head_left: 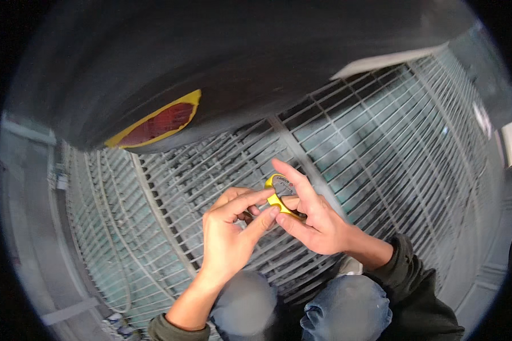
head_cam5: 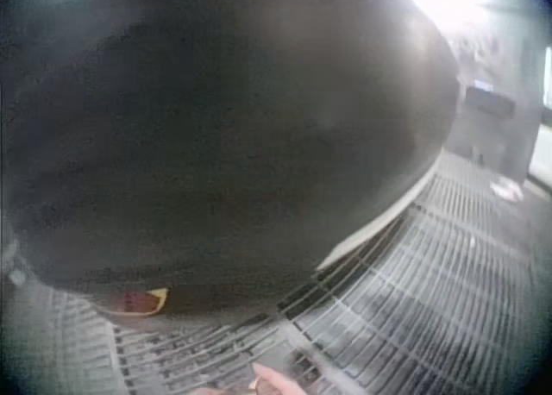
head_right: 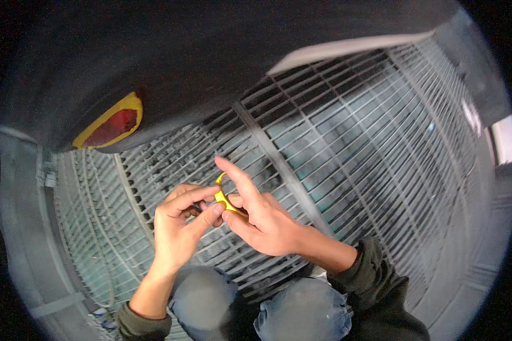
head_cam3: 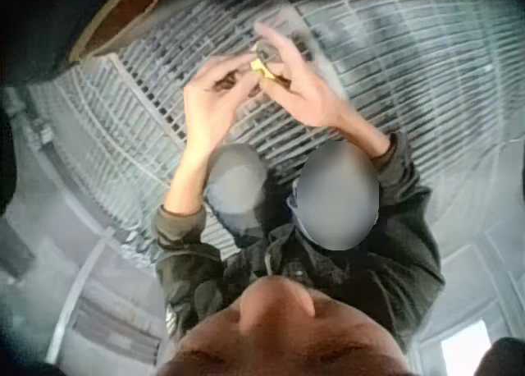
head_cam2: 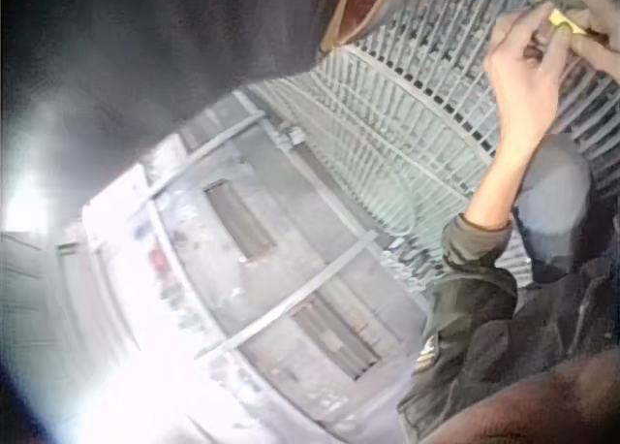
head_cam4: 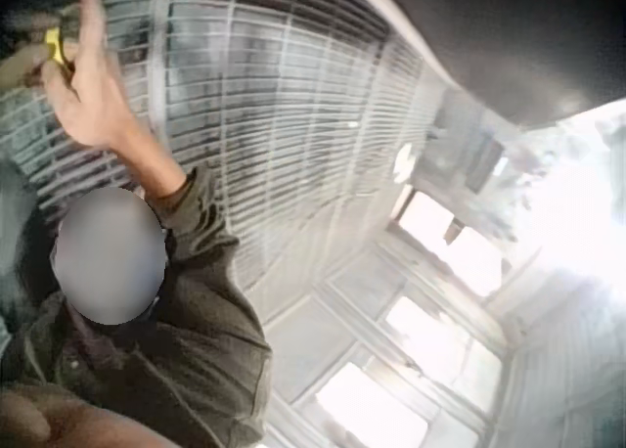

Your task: The person applies yellow masking tape around the perimeter of a red tail light on a black vehicle part. They smooth the tape with their fingers, tear off pieces, and continue wrapping the light until the entire edge is covered.

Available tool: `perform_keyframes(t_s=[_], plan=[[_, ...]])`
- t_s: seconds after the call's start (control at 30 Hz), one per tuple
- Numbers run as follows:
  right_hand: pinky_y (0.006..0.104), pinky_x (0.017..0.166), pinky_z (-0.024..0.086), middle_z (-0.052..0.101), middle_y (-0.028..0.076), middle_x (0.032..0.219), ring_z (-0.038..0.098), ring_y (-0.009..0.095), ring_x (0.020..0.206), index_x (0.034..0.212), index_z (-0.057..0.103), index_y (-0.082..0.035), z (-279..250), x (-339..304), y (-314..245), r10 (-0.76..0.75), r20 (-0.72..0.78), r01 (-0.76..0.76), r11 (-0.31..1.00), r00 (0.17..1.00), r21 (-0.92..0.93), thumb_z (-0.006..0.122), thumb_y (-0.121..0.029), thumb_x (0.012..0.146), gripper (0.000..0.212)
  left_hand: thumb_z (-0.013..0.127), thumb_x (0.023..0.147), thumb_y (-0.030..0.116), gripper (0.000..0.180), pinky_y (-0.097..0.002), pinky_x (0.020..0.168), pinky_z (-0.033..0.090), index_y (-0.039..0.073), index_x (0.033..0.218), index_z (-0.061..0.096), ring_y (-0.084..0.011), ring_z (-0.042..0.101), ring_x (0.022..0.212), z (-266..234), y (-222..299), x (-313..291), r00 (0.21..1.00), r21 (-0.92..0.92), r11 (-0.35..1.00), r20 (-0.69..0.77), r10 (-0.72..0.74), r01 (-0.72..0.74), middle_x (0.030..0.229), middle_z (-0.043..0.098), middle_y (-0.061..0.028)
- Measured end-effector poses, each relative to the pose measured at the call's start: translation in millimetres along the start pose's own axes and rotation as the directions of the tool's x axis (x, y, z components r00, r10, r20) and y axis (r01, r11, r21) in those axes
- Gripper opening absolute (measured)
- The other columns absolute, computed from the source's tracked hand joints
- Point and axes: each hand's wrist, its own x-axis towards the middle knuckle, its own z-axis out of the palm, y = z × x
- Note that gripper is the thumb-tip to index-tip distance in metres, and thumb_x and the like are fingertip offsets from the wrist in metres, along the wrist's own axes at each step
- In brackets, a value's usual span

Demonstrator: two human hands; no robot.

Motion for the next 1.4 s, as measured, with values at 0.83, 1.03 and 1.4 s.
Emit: perform_keyframes(t_s=[0.83,1.03,1.4], plan=[[0.0441,0.053,0.051,0.066,0.014,0.064,0.066,0.033,0.056,0.092,0.071,-0.006,6.9,46.7,20.3,-0.188,-0.225,0.158,0.977,0.956,-0.142,0.062,-0.021,0.095,0.017,0.063,0.098,-0.002,0.007,-0.024,0.082,0.053,-0.003,0.104,0.062,-0.0103,0.064,0.09,-11.6,44.8,12.3,0.93,0.431,0.902,-0.327,0.165,-0.008,0.102,0.069,-0.0091],[0.0397,0.052,0.05,0.062,0.015,0.058,0.064,0.026,0.051,0.083,0.072,-0.003,7.7,52.3,19.2,-0.175,-0.287,0.194,0.98,0.942,0.04,0.063,-0.017,0.09,0.018,0.064,0.094,-0.006,0.005,-0.0256,0.078,0.052,-0.003,0.099,0.064,-0.0119,0.064,0.087,-6.4,48.7,12.9,0.878,0.712,0.677,-0.19,0.439,-0.185,0.096,0.069,-0.0086],[0.0228,0.059,0.048,0.068,0.005,0.075,0.059,0.007,0.064,0.127,0.067,0.006,24.5,36.2,2.4,0.02,-0.004,-0.012,0.723,1.0,0.691,0.054,-0.005,0.098,0.033,0.044,0.111,0.018,0.035,-0.0312,0.088,0.057,-0.009,0.132,0.053,-0.0198,0.069,0.096,8.5,69.3,18.1,0.785,0.245,0.961,-0.567,0.248,-0.126,0.109,0.068,-0.0186]])
